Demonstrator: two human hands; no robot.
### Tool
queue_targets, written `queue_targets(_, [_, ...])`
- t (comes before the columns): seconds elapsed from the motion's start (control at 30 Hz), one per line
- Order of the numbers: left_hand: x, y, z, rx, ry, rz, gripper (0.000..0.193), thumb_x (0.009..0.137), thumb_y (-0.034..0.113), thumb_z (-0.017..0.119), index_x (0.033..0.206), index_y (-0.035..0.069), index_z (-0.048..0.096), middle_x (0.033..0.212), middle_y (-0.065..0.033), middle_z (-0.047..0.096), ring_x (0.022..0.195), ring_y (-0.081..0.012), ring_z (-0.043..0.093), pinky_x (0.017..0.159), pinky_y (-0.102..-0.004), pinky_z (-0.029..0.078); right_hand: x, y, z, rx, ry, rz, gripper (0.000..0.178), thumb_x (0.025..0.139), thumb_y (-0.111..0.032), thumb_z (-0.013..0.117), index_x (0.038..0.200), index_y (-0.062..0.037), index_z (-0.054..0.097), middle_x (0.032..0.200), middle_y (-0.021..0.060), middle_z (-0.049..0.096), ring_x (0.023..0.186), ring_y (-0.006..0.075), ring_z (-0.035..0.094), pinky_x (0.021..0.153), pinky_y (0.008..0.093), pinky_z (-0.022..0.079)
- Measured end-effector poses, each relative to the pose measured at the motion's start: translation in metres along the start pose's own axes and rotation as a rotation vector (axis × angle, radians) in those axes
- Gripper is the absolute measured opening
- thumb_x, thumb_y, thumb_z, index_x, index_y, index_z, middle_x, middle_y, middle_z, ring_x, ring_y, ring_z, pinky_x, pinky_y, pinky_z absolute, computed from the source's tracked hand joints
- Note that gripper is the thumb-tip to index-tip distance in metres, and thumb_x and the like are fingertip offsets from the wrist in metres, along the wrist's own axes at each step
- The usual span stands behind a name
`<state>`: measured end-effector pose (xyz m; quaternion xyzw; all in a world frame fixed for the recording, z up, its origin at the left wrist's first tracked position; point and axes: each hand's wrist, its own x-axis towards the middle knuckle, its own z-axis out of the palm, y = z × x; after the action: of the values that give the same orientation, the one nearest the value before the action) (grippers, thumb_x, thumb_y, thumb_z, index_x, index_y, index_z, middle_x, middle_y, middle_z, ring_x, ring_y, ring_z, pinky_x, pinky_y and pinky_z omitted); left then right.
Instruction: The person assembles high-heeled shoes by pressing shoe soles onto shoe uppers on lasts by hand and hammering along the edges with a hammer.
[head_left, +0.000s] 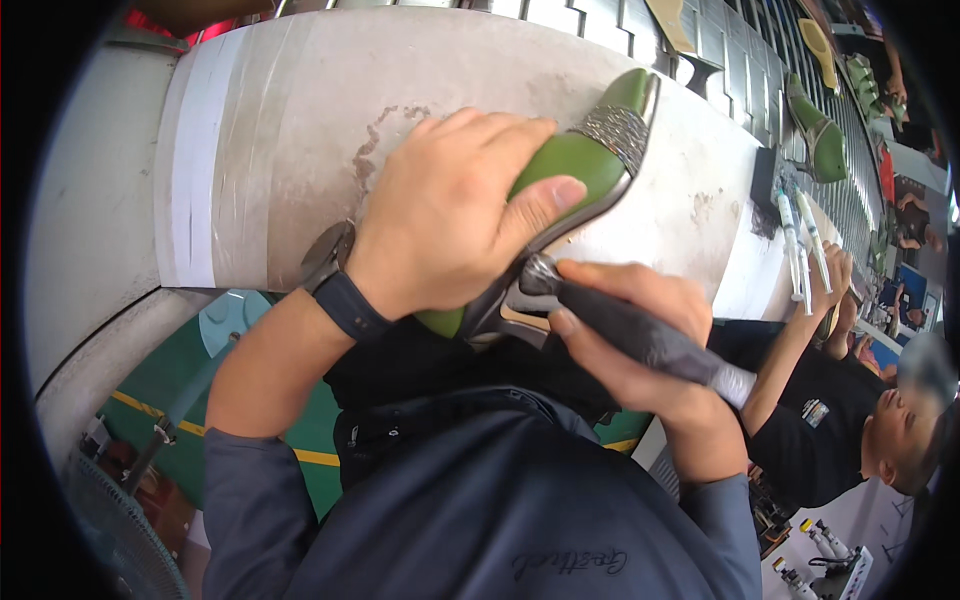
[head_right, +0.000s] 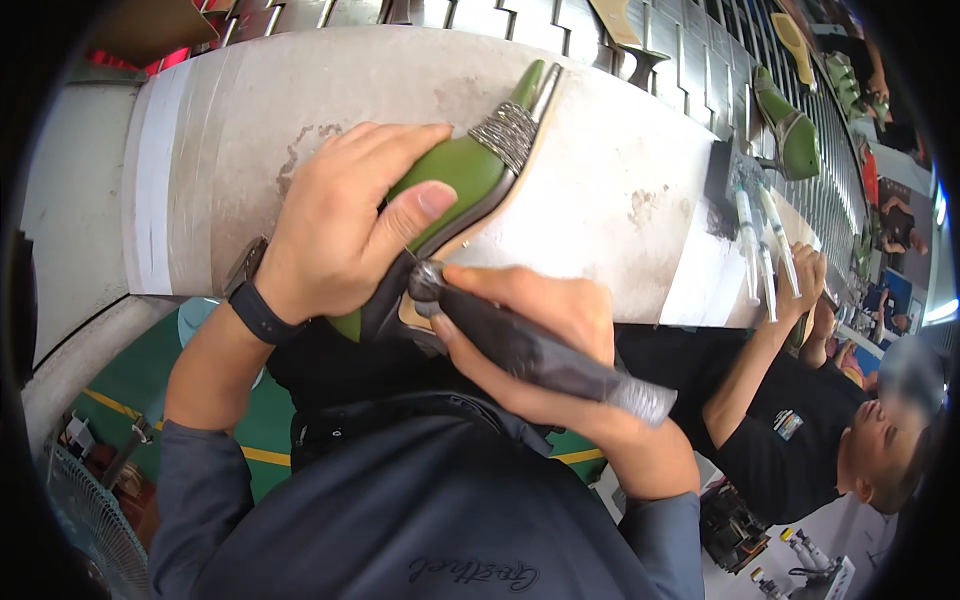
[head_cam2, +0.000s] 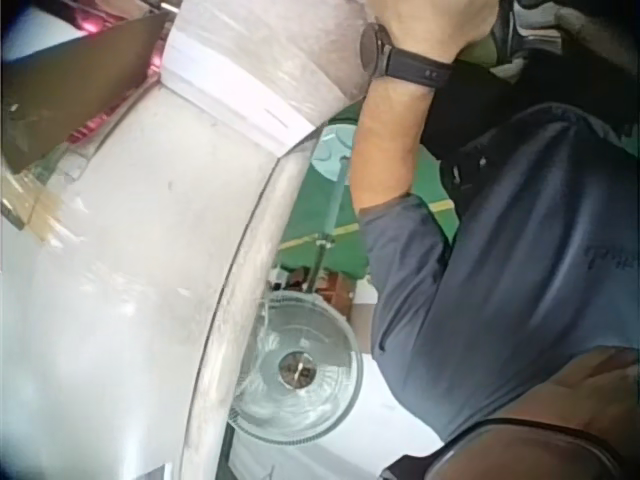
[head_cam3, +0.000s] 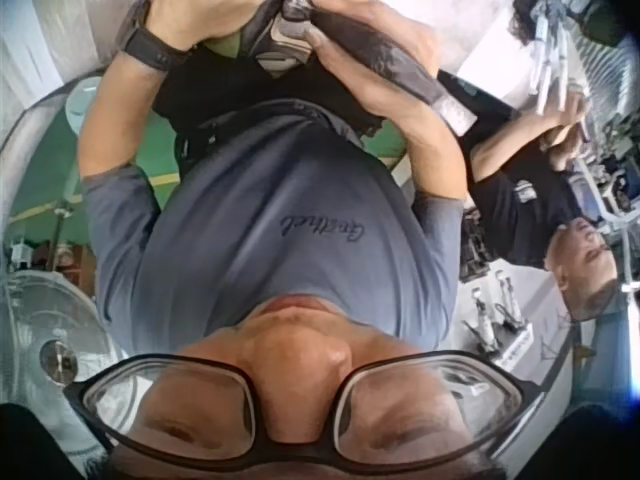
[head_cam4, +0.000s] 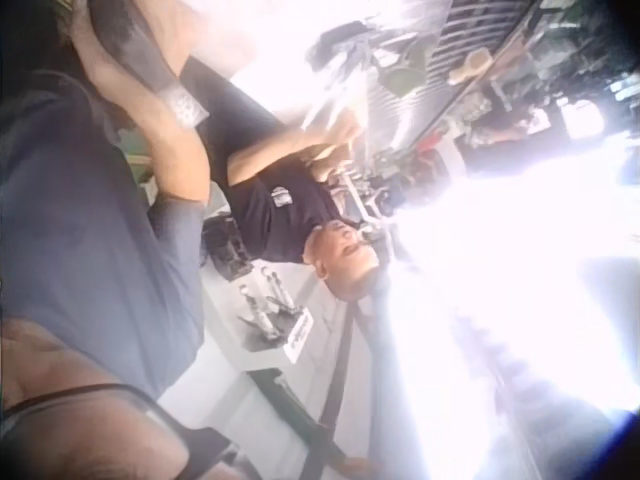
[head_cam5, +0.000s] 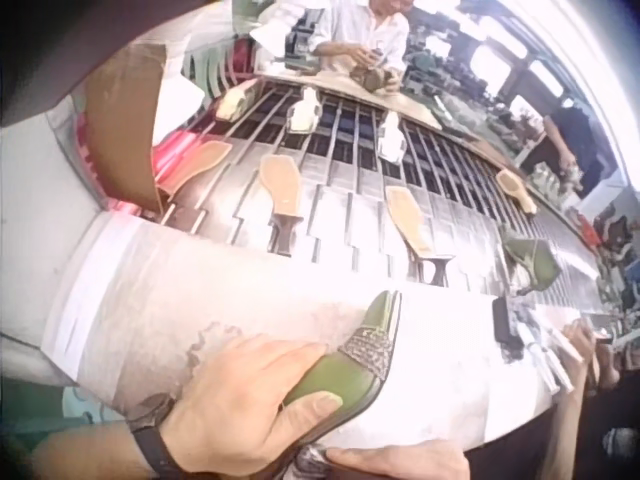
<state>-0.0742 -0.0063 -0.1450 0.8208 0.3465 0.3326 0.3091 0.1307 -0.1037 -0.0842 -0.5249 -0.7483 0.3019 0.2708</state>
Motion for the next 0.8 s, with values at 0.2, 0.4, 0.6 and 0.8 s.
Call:
queue_targets(0.2, [-0.002, -0.004, 0.003, -0.037, 0.000, -0.030, 0.043, 0.107, 0.029, 0.060, 0.127, -0.008, 0.069, 0.118, -0.0253, 0.073, 0.108, -0.0417, 0.070, 0.096, -0.0440, 0.053, -0.035, 0.006, 0.038, 0.026, 0.256, -0.023, 0.039, 0.084, -0.006, 0.087, 0.120, 0.0012, 0.073, 0.095, 0.0161, 0.080, 0.079, 0.0279, 0.080, 0.071, 0.0333, 0.063])
queue_targets(0.4, [-0.004, -0.002, 0.006, -0.032, 0.037, -0.012, 0.040, 0.107, 0.026, 0.059, 0.127, -0.007, 0.070, 0.118, -0.0257, 0.074, 0.108, -0.0412, 0.071, 0.096, -0.0430, 0.054, -0.041, -0.001, 0.030, -0.065, 0.313, -0.087, 0.040, 0.083, -0.004, 0.087, 0.120, 0.0025, 0.072, 0.095, 0.0169, 0.079, 0.078, 0.0273, 0.080, 0.070, 0.0326, 0.063])
queue_targets(0.6, [0.002, 0.007, 0.005, -0.019, 0.032, -0.019, 0.039, 0.107, 0.024, 0.058, 0.127, -0.008, 0.069, 0.117, -0.0256, 0.074, 0.107, -0.0413, 0.070, 0.096, -0.0429, 0.054, -0.023, 0.008, 0.035, -0.055, 0.319, -0.134, 0.039, 0.084, -0.004, 0.086, 0.119, 0.0025, 0.070, 0.088, 0.0148, 0.077, 0.067, 0.0248, 0.076, 0.059, 0.0314, 0.059])
queue_targets(0.8, [0.009, 0.008, -0.004, -0.062, -0.101, -0.123, 0.051, 0.106, 0.030, 0.063, 0.140, -0.008, 0.060, 0.127, -0.0283, 0.070, 0.118, -0.0408, 0.068, 0.103, -0.0420, 0.051, -0.034, 0.002, 0.001, 0.557, 0.178, 0.206, 0.045, 0.099, -0.008, 0.074, 0.141, -0.0019, 0.059, 0.093, 0.0044, 0.074, 0.080, 0.0062, 0.066, 0.070, 0.0259, 0.053])
